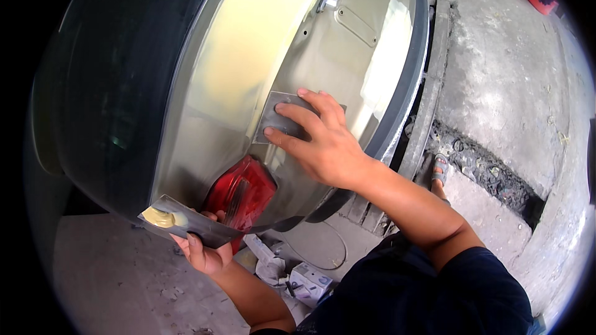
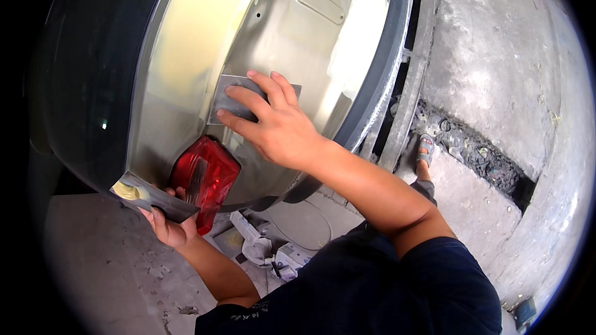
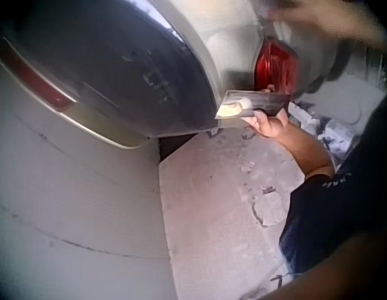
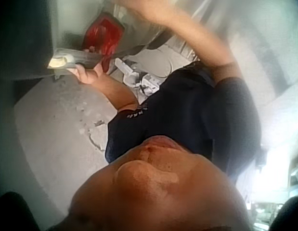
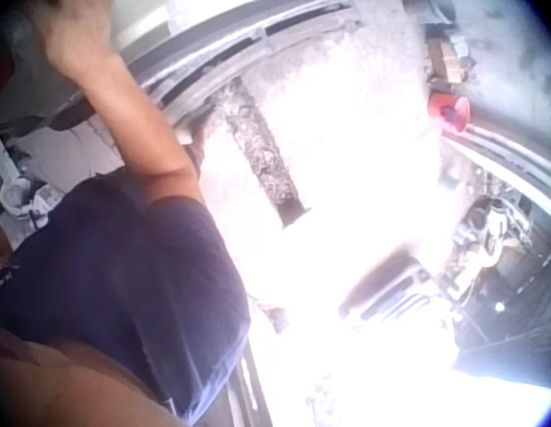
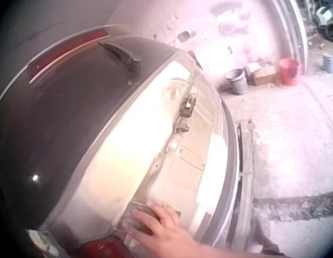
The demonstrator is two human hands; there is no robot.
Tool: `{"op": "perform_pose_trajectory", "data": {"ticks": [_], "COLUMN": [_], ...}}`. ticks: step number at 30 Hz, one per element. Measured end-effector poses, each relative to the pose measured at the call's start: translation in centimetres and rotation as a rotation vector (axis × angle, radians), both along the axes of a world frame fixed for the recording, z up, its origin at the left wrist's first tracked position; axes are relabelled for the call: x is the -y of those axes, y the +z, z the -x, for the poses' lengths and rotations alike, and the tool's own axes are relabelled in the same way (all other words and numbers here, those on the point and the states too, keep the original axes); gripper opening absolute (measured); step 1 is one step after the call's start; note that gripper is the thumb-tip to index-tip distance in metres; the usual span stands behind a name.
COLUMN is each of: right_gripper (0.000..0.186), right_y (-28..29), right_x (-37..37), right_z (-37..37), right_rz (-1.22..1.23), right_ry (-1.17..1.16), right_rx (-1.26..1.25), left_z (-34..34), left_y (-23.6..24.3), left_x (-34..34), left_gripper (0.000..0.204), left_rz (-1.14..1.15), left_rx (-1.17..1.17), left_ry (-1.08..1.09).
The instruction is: The person scoops a yellow paste from a can onto a metal mixing card and mixes it with a hardener from a tube. They then use a spreader to apply the filler to the rear bumper of a car, smoothing the surface over a damaged area.
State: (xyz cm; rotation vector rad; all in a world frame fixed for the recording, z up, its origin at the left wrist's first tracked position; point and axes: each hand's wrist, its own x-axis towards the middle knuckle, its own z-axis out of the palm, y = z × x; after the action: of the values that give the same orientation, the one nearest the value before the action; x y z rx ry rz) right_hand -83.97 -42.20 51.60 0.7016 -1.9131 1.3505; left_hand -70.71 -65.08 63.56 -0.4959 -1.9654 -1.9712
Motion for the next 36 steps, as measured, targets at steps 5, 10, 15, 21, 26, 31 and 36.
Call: {"op": "perform_pose_trajectory", "data": {"ticks": [5,10,15,21,26,31,36], "right_gripper": [0.042,0.043,0.044,0.046,0.046,0.046,0.047], "right_y": [0.7,1.0,0.4,1.4,0.6,0.7,1.3], "right_x": [-0.5,0.5,0.0,0.0,0.1,-0.9,-1.2], "right_z": [-0.1,-0.6,-1.1,-0.8,-1.1,0.1,1.4], "right_rz": [0.003,-0.034,-0.013,-0.052,-0.042,-0.006,0.009], "right_ry": [-0.006,-0.018,0.002,-0.021,0.018,-0.01,0.005], "right_rx": [-0.008,0.008,0.042,0.004,0.028,0.008,-0.01], "left_z": [-0.1,0.1,-0.1,0.0,0.1,-0.1,0.0], "left_y": [0.0,0.0,0.0,0.0,-0.1,-0.1,0.1], "left_x": [0.1,-0.2,0.3,0.0,0.0,0.0,-0.2], "left_gripper": [0.054,0.053,0.055,0.056,0.056,0.055,0.055], "left_rz": [0.002,-0.001,0.009,0.0,-0.006,-0.011,0.002], "left_rx": [-0.001,-0.01,-0.003,0.0,-0.004,-0.003,-0.003], "left_ry": [-0.011,-0.008,0.008,-0.001,-0.003,0.019,0.035]}}
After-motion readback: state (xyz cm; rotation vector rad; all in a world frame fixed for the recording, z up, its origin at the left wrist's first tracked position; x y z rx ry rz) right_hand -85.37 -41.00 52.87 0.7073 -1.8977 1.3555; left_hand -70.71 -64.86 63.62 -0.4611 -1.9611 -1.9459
